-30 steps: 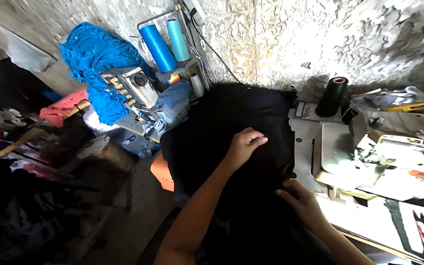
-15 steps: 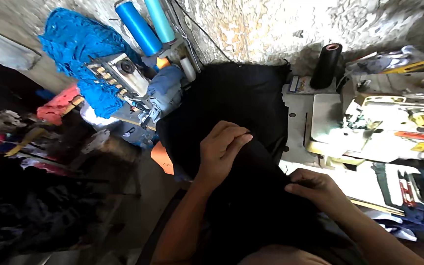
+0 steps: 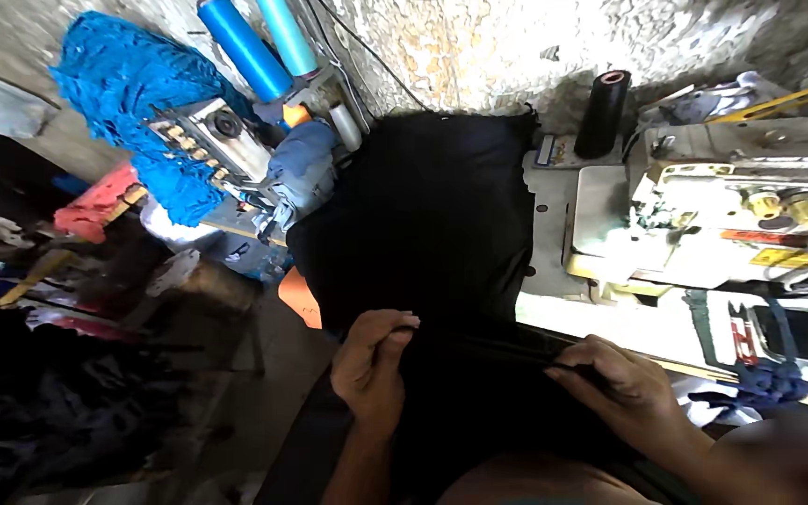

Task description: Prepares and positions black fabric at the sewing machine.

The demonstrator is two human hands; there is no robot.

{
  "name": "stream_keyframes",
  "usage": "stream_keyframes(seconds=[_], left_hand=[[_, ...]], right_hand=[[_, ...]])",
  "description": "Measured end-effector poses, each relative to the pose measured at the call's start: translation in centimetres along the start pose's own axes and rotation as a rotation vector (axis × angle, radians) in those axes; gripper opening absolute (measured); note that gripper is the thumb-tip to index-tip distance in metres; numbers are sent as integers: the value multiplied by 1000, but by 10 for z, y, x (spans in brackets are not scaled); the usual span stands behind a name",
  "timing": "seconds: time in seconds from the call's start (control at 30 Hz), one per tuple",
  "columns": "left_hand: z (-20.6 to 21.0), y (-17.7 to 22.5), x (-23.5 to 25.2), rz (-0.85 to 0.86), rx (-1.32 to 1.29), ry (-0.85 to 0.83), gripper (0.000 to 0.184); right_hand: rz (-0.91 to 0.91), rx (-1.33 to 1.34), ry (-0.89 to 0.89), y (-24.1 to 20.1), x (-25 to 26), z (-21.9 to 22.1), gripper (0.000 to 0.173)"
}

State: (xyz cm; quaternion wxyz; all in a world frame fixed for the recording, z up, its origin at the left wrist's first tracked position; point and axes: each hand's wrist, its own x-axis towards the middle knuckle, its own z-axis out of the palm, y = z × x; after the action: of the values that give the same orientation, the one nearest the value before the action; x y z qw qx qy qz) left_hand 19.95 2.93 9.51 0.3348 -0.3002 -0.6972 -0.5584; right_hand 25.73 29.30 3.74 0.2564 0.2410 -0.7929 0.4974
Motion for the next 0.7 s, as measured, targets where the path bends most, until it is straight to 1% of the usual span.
stream_keyframes(seconds=[0.13, 0.33, 0.53, 0.63, 0.7], left_hand=[[8, 2, -13, -30, -33, 26, 18], [20, 3, -21, 32, 2, 0, 20], [20, 23, -25, 149, 10, -120, 22], [20, 28, -22, 179, -21, -179, 22], [20, 30, -21, 198, -20, -213, 21]], right_hand=[[20, -25, -15, 1, -6, -10, 19], [8, 32, 0, 4, -13, -23, 19], [75, 137, 118, 2, -21, -29, 11], [110, 119, 105, -2, -23, -35, 16], [161, 51, 50, -4, -24, -40, 27]])
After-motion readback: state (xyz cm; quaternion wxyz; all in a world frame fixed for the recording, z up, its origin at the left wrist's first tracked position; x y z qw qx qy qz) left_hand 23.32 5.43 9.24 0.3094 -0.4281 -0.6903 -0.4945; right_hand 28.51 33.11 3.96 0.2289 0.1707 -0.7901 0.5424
